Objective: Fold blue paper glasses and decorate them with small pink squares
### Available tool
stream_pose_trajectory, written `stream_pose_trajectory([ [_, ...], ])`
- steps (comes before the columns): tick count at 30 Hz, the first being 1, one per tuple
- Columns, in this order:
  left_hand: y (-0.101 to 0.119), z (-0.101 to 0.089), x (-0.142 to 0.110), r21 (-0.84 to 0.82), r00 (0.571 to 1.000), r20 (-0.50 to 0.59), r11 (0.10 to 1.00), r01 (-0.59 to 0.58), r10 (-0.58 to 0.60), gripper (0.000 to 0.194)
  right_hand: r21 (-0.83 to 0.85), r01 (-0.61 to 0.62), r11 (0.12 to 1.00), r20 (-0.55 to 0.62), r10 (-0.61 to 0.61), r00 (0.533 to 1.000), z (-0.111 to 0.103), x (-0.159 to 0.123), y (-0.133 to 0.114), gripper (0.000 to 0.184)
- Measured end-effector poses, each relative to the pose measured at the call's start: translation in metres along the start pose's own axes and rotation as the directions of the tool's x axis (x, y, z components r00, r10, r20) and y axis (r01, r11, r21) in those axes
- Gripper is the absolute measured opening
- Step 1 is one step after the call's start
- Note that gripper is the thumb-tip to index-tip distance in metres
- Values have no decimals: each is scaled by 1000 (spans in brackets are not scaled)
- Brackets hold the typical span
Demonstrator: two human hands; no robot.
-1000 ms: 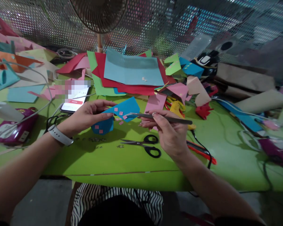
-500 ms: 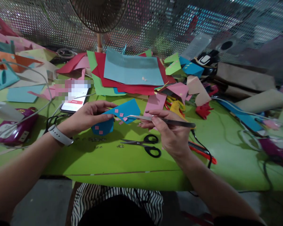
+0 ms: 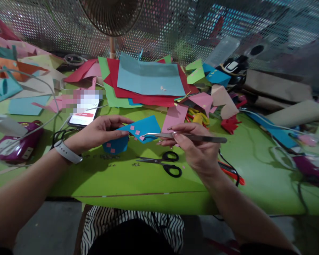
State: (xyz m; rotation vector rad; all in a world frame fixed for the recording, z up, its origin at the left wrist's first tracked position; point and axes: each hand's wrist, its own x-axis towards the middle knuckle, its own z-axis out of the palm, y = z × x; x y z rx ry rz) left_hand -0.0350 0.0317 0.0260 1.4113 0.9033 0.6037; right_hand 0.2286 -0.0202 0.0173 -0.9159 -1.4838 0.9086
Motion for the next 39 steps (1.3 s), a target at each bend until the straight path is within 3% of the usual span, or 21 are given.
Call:
stream_pose_trajectory([
  [5,0,-1,-1,-16,999,31,1000,19,-19,42,15,-25,1000,75,24,997,-3,2,-4,10],
  [15,2,-6,-3,118,972,180,985,128,-148,44,68,-109,992,248,89,965,-9,-2,-4,14],
  [21,3,-6,-3,142,963,221,982,124,-153,46,66,-112,992,272,90,958,-10,-2,-6,12],
  [39,3,-6,-3,133,969,195,983,128,-153,46,-15,-59,998,276,61,959,-12,-4,-7,10],
])
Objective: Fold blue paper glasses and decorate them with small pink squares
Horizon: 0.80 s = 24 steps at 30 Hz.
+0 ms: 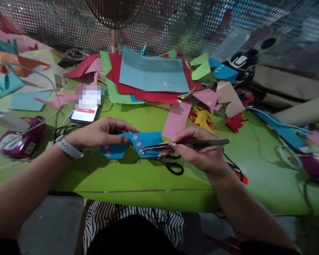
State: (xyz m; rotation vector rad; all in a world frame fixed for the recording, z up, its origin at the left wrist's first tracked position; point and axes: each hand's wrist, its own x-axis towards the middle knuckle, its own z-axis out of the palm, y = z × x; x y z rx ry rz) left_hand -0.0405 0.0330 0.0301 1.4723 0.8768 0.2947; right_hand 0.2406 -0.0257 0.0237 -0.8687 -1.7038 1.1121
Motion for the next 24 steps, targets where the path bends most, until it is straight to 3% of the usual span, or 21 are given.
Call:
stream_pose_trajectory([
  [15,-2,-1,0,-30,999,-30,999,-39,38,40,-24,-48,999,-120,44,992,-3,3,2,9],
  [24,-3,-1,0,-19,999,-25,999,-37,37,41,-9,-5,1000,-139,4,990,1,3,1,10],
])
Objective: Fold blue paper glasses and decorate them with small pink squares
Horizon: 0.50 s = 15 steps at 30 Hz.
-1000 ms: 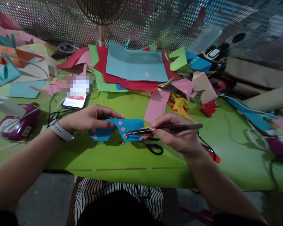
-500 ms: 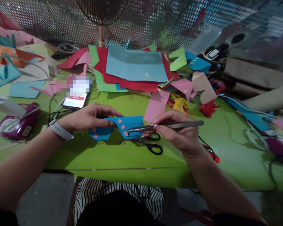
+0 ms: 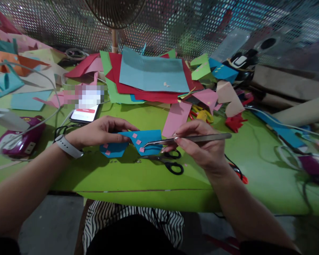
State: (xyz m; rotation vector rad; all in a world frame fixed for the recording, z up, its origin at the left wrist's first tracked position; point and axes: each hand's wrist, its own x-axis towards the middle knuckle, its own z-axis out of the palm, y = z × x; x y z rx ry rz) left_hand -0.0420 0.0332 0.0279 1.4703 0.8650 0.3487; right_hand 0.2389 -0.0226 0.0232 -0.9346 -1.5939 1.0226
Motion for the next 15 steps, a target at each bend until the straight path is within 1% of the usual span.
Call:
stream_pose_trajectory([
  [4,0,1,0,3,1000,-26,1000,-4,4,40,-10,-6,1000,-58,6,998,1,1,3,13],
  [7,3,1,-1,4,998,-58,1000,-17,17,40,59,86,995,-164,-75,984,3,5,7,12],
  [9,5,2,-1,2,996,-82,999,-44,44,40,49,95,994,-225,-82,971,5,8,10,13],
  [11,6,2,-2,17,992,-98,997,-72,73,39,-9,19,1000,-207,-20,978,6,11,13,19],
  [13,6,2,-2,56,993,-83,995,-81,86,38,-49,-49,998,-131,42,990,8,12,16,22],
  [15,6,2,-3,116,994,-38,989,-94,99,38,-58,-52,997,-58,49,997,9,11,18,26],
])
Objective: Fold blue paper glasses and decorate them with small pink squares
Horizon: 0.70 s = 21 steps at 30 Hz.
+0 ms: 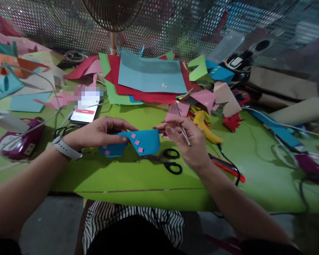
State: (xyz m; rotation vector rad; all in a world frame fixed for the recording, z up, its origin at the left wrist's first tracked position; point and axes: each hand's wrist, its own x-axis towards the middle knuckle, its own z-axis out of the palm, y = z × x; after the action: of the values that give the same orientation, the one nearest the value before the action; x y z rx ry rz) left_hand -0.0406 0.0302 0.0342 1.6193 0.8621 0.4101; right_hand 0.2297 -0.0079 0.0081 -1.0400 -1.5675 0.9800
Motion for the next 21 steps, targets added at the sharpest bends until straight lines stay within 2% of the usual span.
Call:
stream_pose_trajectory([
  [3,0,3,-1,77,996,62,995,-66,62,40,-43,55,998,90,-51,995,2,-3,3,37],
  [7,1,6,-2,201,991,69,971,-130,118,42,-138,135,981,220,-103,970,6,-6,7,24],
  [9,1,6,-2,354,962,8,899,-257,272,47,-172,137,976,178,-106,978,7,-6,8,17],
  [10,1,6,-3,453,915,-35,822,-344,402,51,-177,130,975,123,-109,986,8,-5,9,16],
  [11,2,6,-4,559,837,-78,718,-414,542,56,-173,122,977,56,-113,992,8,-4,10,17],
  [13,3,10,-8,748,612,-146,491,-446,778,56,-149,113,982,-105,-129,986,9,-2,11,20],
  [14,3,13,-10,811,510,-168,412,-416,844,50,-138,114,984,-182,-138,974,9,0,12,22],
  [15,4,18,-12,844,446,-198,384,-376,873,42,-130,118,984,-246,-147,958,10,1,13,23],
  [16,4,24,-13,846,426,-219,388,-366,878,32,-128,121,984,-294,-154,943,10,1,13,24],
  [17,5,30,-13,802,516,-263,482,-353,815,23,-129,126,984,-325,-162,932,11,2,14,24],
  [18,5,37,-12,711,644,-316,623,-326,697,18,-131,132,983,-344,-169,924,12,2,14,24],
  [19,5,43,-11,597,750,-352,752,-280,560,19,-133,135,982,-355,-174,919,14,1,13,24],
  [20,4,48,-8,479,822,-373,848,-227,431,22,-133,137,982,-363,-177,915,15,0,13,24],
  [21,3,51,-5,354,872,-373,917,-183,317,27,-129,138,982,-369,-177,912,17,-1,12,24],
])
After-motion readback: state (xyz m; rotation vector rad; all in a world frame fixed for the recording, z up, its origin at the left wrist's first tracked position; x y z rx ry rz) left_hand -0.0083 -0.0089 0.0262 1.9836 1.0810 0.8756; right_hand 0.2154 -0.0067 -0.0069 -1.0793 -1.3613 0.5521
